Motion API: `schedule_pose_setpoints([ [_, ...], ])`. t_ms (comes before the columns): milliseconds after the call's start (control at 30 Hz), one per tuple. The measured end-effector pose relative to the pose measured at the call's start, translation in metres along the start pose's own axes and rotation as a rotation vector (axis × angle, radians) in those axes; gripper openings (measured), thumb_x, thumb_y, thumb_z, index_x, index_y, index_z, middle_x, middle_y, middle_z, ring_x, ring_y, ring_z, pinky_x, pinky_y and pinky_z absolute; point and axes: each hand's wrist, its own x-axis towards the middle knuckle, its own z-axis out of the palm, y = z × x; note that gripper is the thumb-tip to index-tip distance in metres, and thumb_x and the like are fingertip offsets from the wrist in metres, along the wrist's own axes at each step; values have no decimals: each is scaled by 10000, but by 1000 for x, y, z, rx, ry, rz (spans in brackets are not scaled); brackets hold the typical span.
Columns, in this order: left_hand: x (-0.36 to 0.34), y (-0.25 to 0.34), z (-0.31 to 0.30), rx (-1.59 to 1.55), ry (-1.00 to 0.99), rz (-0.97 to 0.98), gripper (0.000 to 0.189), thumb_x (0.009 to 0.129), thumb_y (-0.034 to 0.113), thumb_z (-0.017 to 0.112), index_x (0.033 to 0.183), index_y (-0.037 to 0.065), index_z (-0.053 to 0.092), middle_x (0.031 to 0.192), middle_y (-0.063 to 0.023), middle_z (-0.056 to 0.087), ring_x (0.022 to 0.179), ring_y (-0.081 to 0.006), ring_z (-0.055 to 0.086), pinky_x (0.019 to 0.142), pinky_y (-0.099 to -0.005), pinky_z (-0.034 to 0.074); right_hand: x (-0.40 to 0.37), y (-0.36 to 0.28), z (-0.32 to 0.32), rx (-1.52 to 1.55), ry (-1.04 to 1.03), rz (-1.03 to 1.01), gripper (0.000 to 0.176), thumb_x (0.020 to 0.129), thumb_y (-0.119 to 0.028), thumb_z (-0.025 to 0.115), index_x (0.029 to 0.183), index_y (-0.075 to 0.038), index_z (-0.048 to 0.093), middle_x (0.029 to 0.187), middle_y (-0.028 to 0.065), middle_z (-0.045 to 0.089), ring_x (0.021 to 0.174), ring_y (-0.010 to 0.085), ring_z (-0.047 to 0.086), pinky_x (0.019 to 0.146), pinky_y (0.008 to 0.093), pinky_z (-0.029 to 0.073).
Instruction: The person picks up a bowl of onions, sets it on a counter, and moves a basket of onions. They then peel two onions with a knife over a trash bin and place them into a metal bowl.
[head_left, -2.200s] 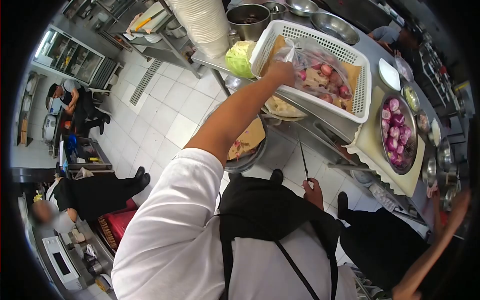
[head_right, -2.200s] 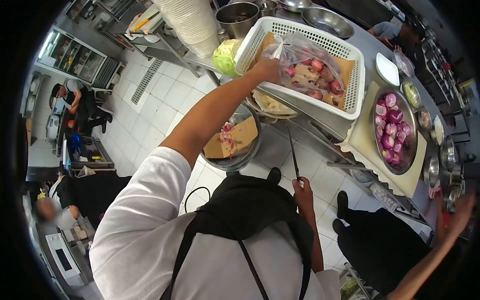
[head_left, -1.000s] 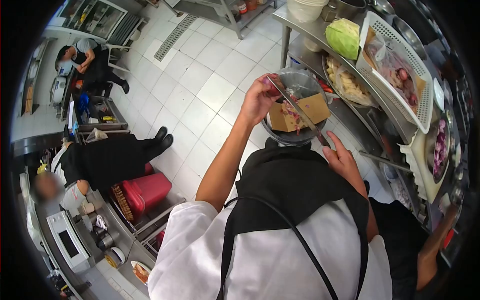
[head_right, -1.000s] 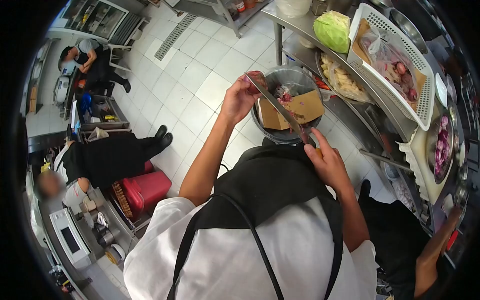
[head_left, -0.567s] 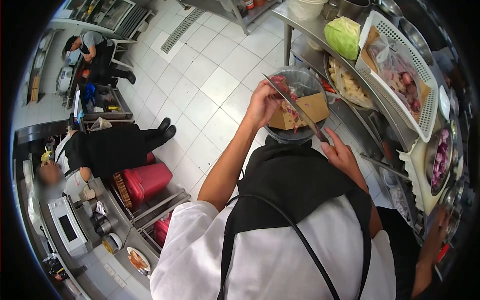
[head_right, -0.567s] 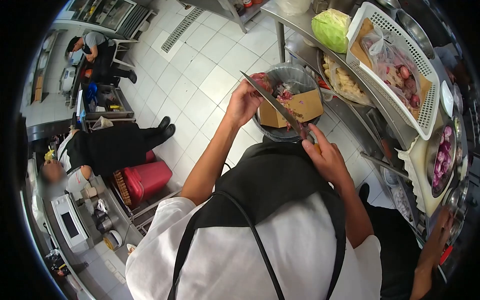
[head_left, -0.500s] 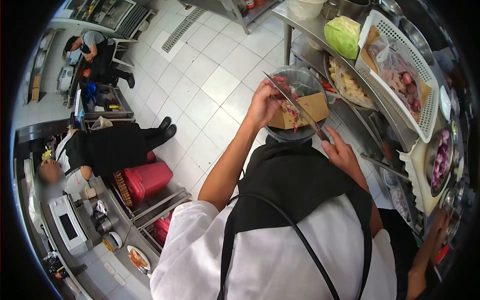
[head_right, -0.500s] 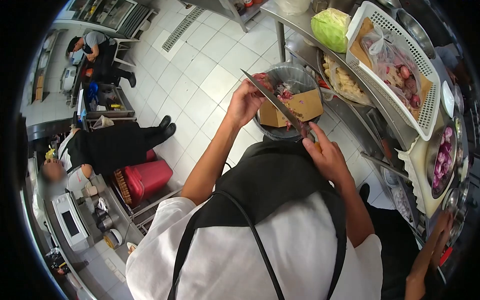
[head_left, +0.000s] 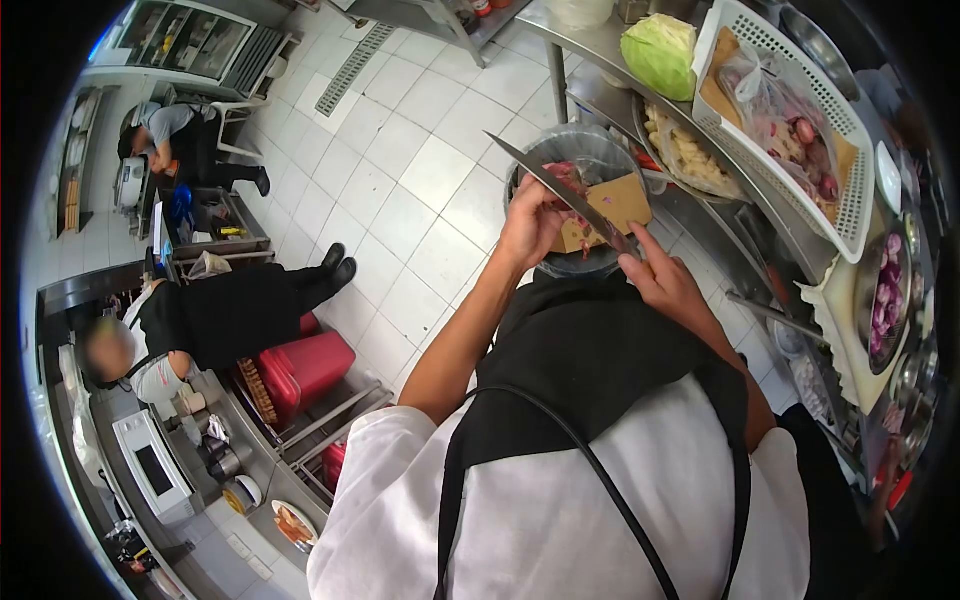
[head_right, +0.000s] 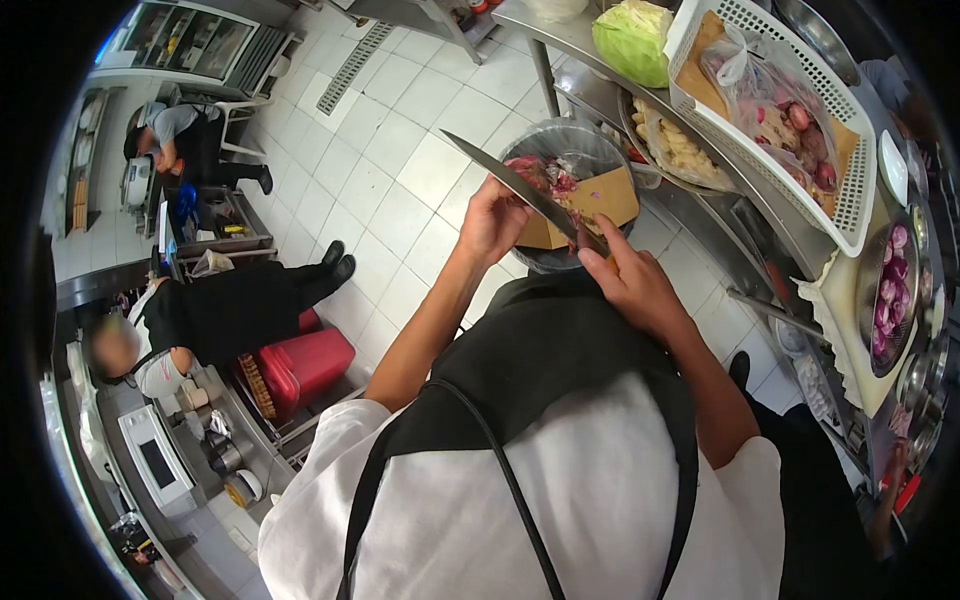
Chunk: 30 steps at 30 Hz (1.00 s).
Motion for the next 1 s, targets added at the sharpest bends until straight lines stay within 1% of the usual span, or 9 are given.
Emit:
schedule_pose_setpoints([
  [167, -8, -11, -4, 62, -42, 17, 345, 868, 51, 510, 1212, 38, 490, 1161, -134, 581, 1023, -259, 598, 935, -444, 496, 9, -10, 6, -43, 18, -41, 665, 983, -459, 485, 1478, -35, 354, 878, 276, 670, 911, 467, 648, 844, 473, 481],
  [200, -9, -17, -3, 6, -11, 13, 350, 866, 51, 500, 1215, 32, 482, 1187, -143, 572, 1024, -268, 600, 946, -455, 494, 12, -10, 8, -66, 25, -44, 663, 985, -459, 483, 1478, -35, 351, 876, 278, 669, 902, 472, 646, 837, 480, 483],
  [333, -15, -7, -4, 10, -24, -21, 388, 859, 59, 490, 1245, 26, 471, 1230, -158, 568, 1091, -299, 599, 991, -469, 471, 24, -3, 18, -105, 32, -84, 648, 993, -438, 490, 1483, -42, 339, 868, 280, 669, 900, 483, 639, 828, 502, 478],
  [433, -19, -2, -12, -17, -53, -53, 420, 860, 78, 480, 1273, 6, 473, 1269, -173, 568, 1155, -320, 587, 1028, -475, 449, 29, -9, 21, -86, 12, -149, 635, 998, -413, 497, 1486, -42, 331, 912, 291, 669, 914, 493, 633, 837, 514, 477],
  [533, -19, 5, -26, -30, -118, -106, 450, 865, 103, 476, 1299, -15, 479, 1298, -185, 570, 1196, -322, 575, 1051, -477, 432, 32, -14, 23, -138, 9, -201, 618, 1003, -397, 498, 1485, -40, 344, 1080, 307, 649, 1040, 483, 610, 905, 491, 466],
  [633, -22, 10, -32, -101, -178, -143, 460, 871, 123, 482, 1307, -25, 493, 1307, -188, 574, 1206, -309, 568, 1060, -474, 424, 37, -13, 21, -62, -47, -261, 618, 1008, -400, 491, 1486, -34, 352, 1251, 299, 593, 1181, 444, 568, 988, 444, 435],
  [733, -19, 10, -32, -116, -207, -112, 452, 879, 135, 489, 1303, -21, 503, 1306, -186, 574, 1207, -298, 561, 1068, -473, 415, 35, -21, 14, 0, -87, -200, 620, 1014, -398, 480, 1496, -30, 348, 1328, 276, 561, 1263, 394, 535, 1040, 400, 399],
  [867, -15, 12, -28, -77, -174, -48, 427, 886, 136, 485, 1286, -13, 505, 1292, -180, 577, 1201, -298, 553, 1071, -485, 408, 26, -39, 7, 6, -139, -88, 633, 1018, -400, 469, 1506, -21, 328, 1333, 270, 562, 1273, 373, 536, 1055, 382, 389],
  [1000, -17, 14, -24, -62, -161, -55, 416, 885, 132, 487, 1276, -6, 501, 1285, -178, 573, 1205, -304, 545, 1072, -496, 402, 26, -32, 12, 71, -139, -106, 635, 1022, -397, 464, 1504, -8, 325, 1343, 274, 551, 1289, 368, 522, 1069, 373, 373],
])
